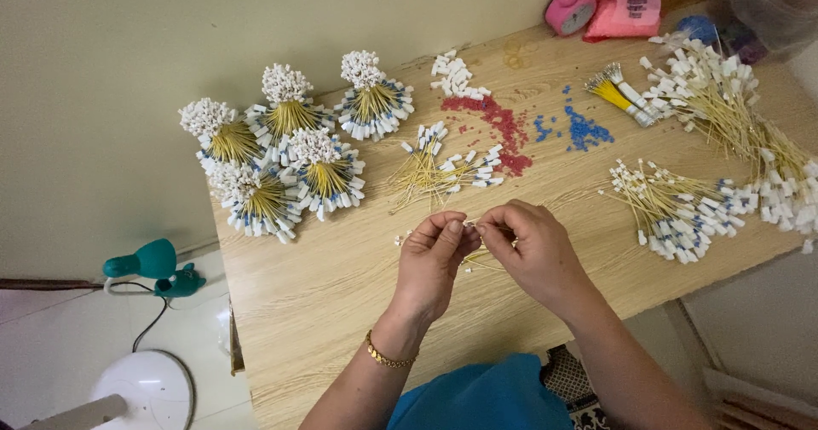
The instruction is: Thread small white plastic components onto the wired stems of electrical connectors.
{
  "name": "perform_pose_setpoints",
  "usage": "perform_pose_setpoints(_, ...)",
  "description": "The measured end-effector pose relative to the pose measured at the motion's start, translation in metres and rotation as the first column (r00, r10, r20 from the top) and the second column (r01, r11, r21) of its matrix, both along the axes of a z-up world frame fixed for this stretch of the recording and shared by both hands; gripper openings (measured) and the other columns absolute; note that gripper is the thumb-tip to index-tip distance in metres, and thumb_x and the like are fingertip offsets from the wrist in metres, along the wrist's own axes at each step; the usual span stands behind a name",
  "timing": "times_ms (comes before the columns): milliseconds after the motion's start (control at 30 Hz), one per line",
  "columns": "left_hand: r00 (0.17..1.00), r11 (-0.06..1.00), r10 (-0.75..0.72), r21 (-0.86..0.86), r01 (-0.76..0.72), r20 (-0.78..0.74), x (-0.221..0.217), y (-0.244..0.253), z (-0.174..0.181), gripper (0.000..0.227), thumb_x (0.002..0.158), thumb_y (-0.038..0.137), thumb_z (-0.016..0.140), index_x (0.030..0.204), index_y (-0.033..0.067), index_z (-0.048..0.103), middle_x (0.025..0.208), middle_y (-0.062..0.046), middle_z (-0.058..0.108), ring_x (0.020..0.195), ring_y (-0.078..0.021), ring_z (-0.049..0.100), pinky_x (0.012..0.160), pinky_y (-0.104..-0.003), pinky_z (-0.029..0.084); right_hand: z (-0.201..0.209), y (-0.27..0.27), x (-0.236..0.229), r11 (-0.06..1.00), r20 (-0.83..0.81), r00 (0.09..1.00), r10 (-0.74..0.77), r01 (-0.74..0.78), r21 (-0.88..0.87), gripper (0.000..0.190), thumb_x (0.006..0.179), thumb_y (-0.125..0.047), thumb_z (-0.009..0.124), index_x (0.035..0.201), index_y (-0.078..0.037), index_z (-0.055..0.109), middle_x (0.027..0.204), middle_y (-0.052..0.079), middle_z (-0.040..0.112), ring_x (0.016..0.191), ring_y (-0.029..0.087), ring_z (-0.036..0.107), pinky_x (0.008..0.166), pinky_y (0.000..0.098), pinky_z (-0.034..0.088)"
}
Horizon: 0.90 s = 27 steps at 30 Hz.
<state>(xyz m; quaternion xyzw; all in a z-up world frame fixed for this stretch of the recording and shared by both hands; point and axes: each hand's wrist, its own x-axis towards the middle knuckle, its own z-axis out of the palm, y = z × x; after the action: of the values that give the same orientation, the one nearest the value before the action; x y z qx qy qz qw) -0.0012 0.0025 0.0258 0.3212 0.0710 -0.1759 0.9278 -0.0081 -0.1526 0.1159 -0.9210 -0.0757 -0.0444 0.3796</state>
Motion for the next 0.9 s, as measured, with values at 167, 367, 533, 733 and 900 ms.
perform_pose_setpoints(167,0.998,1.0,-0.006,0.007,0.006,0.057,-0.001,0.001,0.0,0.013,0.105,0.008,0.058,0.112,0.0012,0.067,0.098,-0.009,0.071,0.094,-0.0182,0.069,0.094,-0.037,0.059,-0.001,-0.002,0.0,1.0,0.04,0.999,-0.005,0.006,-0.019,0.011,0.089,-0.017,0.073,0.091,-0.007,0.071,0.084,0.004,0.073,0.079,0.022,0.068,0.075,0.037,0.052)
perform_pose_setpoints(367,0.994,0.99,-0.009,0.138,-0.006,0.108,0.0,0.001,-0.005,0.014,0.105,0.009,0.06,0.112,0.0,0.068,0.098,-0.009,0.073,0.092,-0.0172,0.07,0.092,-0.036,0.059,-0.007,-0.005,0.001,0.986,0.232,0.97,0.072,-0.034,-0.165,0.014,0.085,-0.019,0.077,0.09,-0.009,0.069,0.083,0.004,0.07,0.08,0.023,0.066,0.076,0.0401,0.048)
perform_pose_setpoints(533,0.993,0.988,-0.02,0.154,0.002,0.115,0.001,0.004,-0.003,0.015,0.104,0.01,0.061,0.112,-0.0002,0.069,0.098,-0.009,0.073,0.092,-0.0165,0.07,0.091,-0.035,0.06,-0.007,-0.003,0.003,0.977,0.288,0.952,0.104,-0.043,-0.21,0.014,0.085,-0.02,0.078,0.09,-0.01,0.069,0.083,0.003,0.07,0.08,0.023,0.066,0.077,0.0401,0.047)
perform_pose_setpoints(733,0.991,0.974,-0.018,0.228,-0.012,0.132,0.003,0.005,-0.006,0.015,0.104,0.01,0.062,0.111,-0.0004,0.07,0.096,-0.008,0.073,0.09,-0.0159,0.069,0.088,-0.033,0.059,-0.009,-0.003,0.007,0.964,0.249,0.959,0.134,-0.068,-0.258,0.013,0.085,-0.021,0.077,0.088,-0.011,0.069,0.081,0.003,0.069,0.079,0.023,0.065,0.078,0.0406,0.046)
perform_pose_setpoints(900,0.995,0.974,-0.003,0.224,-0.019,0.098,0.004,0.003,-0.016,0.014,0.103,0.007,0.062,0.11,-0.0014,0.07,0.096,-0.009,0.073,0.089,-0.0157,0.069,0.086,-0.032,0.06,-0.011,-0.001,0.009,0.975,0.245,0.959,0.142,-0.093,-0.2,0.011,0.089,-0.02,0.074,0.089,-0.011,0.069,0.082,0.002,0.07,0.077,0.022,0.065,0.077,0.0402,0.045)
